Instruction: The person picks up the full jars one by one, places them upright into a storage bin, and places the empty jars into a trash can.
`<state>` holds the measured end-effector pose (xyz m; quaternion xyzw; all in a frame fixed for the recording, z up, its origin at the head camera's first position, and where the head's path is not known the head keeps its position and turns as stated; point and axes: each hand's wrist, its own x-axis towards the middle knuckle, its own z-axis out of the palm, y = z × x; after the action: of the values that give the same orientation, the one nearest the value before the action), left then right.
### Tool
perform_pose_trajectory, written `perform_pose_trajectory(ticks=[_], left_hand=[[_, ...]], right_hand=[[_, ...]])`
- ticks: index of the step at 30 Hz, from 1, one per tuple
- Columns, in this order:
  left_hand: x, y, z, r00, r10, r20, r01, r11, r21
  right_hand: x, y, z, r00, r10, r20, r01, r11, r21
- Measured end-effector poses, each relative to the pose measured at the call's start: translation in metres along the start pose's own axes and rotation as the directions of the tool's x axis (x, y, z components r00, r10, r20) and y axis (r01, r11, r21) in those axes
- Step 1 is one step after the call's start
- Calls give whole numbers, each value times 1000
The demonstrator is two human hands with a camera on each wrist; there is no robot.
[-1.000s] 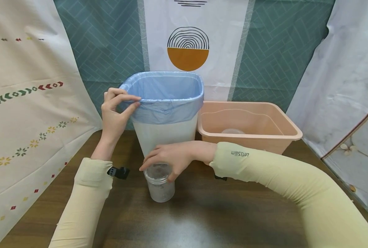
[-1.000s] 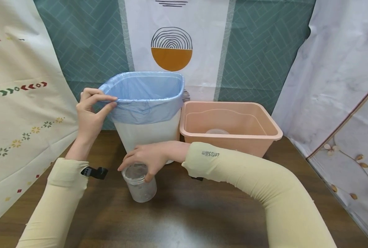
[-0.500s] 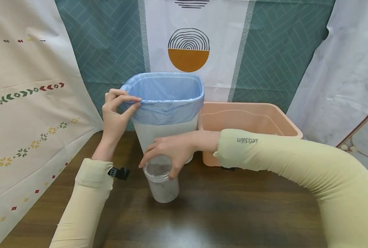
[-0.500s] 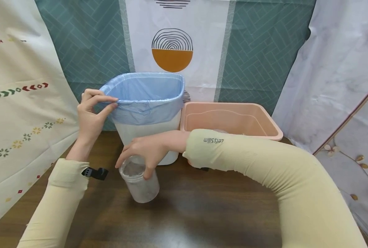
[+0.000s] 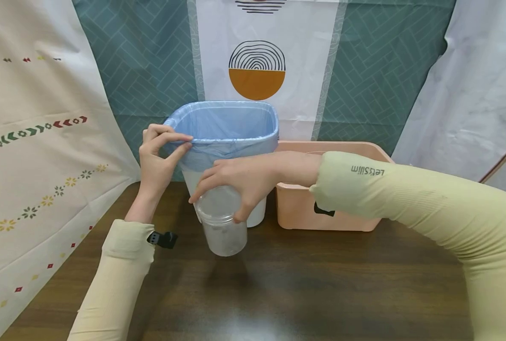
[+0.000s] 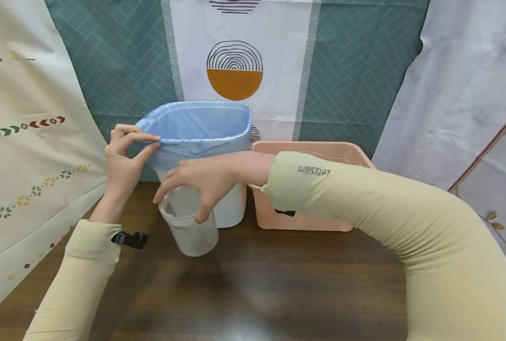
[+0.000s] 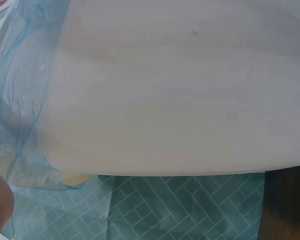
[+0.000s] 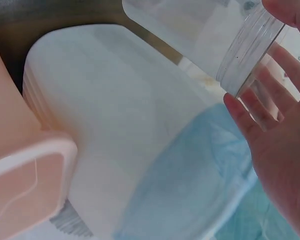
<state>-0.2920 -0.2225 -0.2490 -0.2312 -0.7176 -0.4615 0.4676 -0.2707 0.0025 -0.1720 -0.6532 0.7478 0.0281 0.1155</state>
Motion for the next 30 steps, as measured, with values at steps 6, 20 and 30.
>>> perform_pose_trajectory(ticks=[6, 20, 30], left_hand=[[1, -7, -1, 1000, 2, -6, -2, 1000, 7], [-1, 5, -1, 1000, 4, -4, -4, 1000, -22], [-1, 13, -1, 1000, 3, -7, -3, 1000, -29]], right_hand=[[-11, -2, -20, 999, 6, -45, -7, 1000, -29], [-30, -2, -59, 991, 71, -115, -70, 997, 17], [-40, -9, -91, 980, 173, -102, -168, 984, 64]])
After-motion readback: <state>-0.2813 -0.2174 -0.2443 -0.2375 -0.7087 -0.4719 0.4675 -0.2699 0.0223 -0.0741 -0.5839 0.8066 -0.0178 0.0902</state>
